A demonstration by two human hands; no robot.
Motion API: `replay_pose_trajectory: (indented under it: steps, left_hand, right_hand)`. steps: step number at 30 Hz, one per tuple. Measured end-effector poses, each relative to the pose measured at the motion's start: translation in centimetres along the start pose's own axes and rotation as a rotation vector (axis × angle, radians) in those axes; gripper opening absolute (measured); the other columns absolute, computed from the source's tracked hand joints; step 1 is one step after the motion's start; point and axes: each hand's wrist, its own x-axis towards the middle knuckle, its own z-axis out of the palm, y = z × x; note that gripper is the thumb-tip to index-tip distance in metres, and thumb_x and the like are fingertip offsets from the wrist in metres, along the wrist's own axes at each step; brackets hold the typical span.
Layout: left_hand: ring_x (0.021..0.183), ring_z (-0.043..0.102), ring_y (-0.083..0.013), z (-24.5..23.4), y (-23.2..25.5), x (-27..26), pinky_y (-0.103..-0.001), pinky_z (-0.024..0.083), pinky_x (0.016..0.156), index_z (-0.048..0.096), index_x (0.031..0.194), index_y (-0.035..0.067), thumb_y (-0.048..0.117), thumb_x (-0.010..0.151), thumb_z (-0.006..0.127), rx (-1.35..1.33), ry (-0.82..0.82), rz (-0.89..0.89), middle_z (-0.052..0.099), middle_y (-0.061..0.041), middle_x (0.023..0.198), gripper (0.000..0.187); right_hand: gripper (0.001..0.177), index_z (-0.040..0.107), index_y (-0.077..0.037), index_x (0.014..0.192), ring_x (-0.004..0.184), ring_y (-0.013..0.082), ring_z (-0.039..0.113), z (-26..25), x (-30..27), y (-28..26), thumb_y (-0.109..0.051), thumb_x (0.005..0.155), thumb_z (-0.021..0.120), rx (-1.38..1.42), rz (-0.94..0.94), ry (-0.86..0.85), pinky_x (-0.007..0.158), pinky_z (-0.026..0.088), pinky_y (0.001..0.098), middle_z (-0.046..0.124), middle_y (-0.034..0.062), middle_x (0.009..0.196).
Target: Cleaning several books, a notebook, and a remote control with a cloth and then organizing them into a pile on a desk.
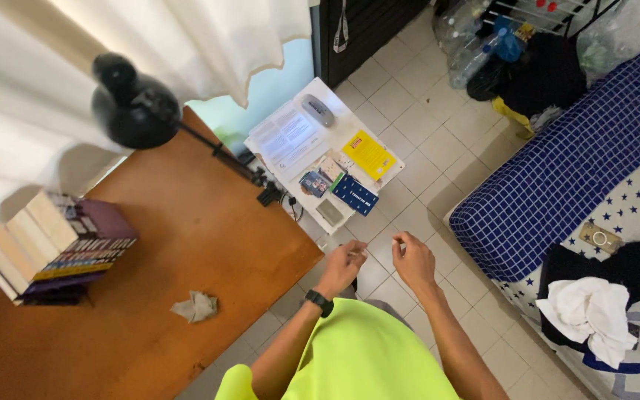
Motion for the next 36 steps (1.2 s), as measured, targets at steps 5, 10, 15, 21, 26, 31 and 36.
replay_pose_trajectory:
  steps: [5,10,15,21,26,31,36]
  left_hand:
    - [0.090,0.076,-0.0246,-0.1,2.9,7.4,-0.036,0.058,0.079,0.068,0.122,0.002,0.020,0.096,0.063,0.030,0.063,0.015,0.076,-0.015,0.102,0.033]
    - [0.095,0.077,-0.0263,0.9,1.1,14.0,-0.038,0.058,0.085,0.067,0.122,0.000,0.014,0.091,0.060,-0.042,0.151,0.055,0.078,-0.016,0.099,0.035]
    - [0.100,0.072,-0.0310,4.3,-2.0,21.4,-0.041,0.056,0.089,0.069,0.121,0.002,0.023,0.088,0.068,0.025,0.260,-0.135,0.075,-0.018,0.109,0.039]
    - [0.121,0.062,-0.0377,10.1,-11.9,31.7,-0.044,0.047,0.104,0.062,0.129,-0.002,0.031,0.085,0.073,0.141,0.393,-0.360,0.067,-0.023,0.127,0.055]
    - [0.135,0.045,-0.0438,15.8,-17.7,37.1,-0.046,0.038,0.112,0.045,0.142,-0.010,0.025,0.081,0.076,0.059,0.536,-0.438,0.047,-0.034,0.143,0.077]
    - [0.134,0.049,-0.0441,15.0,-13.4,39.2,-0.045,0.044,0.110,0.041,0.146,-0.007,0.024,0.081,0.064,-0.073,0.560,-0.535,0.052,-0.030,0.141,0.076]
    - [0.139,0.043,-0.0459,16.0,-14.9,40.7,-0.043,0.038,0.115,0.032,0.150,-0.011,0.026,0.087,0.064,-0.145,0.613,-0.500,0.043,-0.032,0.151,0.080]
  right_hand:
    - [0.016,0.070,-0.010,0.105,0.086,0.0290,0.072,-0.4,7.2,2.7,-0.021,0.094,0.065,-0.057,-0.047,-0.083,0.074,0.056,0.0429,0.075,0.0074,0.101]
    - [0.017,0.070,-0.009,0.105,0.089,0.0300,0.072,0.3,15.7,3.8,-0.021,0.095,0.063,-0.041,-0.042,-0.192,0.077,0.056,0.0434,0.074,0.0095,0.105]
    - [0.020,0.071,-0.007,0.108,0.098,0.0359,0.069,4.9,24.8,8.2,-0.019,0.094,0.064,-0.073,-0.133,-0.291,0.082,0.055,0.0470,0.074,0.0134,0.106]
    - [0.025,0.069,-0.005,0.114,0.107,0.0391,0.065,12.4,34.1,16.5,-0.017,0.093,0.064,-0.138,-0.185,-0.405,0.091,0.052,0.0481,0.070,0.0178,0.114]
    - [0.046,0.059,-0.001,0.131,0.117,0.0406,0.058,15.2,38.5,17.7,-0.014,0.088,0.068,-0.148,-0.226,-0.476,0.098,0.048,0.0480,0.060,0.0208,0.124]
    - [0.060,0.052,-0.004,0.142,0.119,0.0402,0.055,18.8,40.4,19.0,-0.017,0.086,0.071,-0.156,-0.200,-0.552,0.102,0.046,0.0480,0.055,0.0208,0.128]
    - [0.069,0.048,-0.003,0.144,0.120,0.0393,0.052,20.0,40.6,18.7,-0.025,0.085,0.077,-0.242,-0.195,-0.521,0.102,0.045,0.0500,0.052,0.0197,0.130]
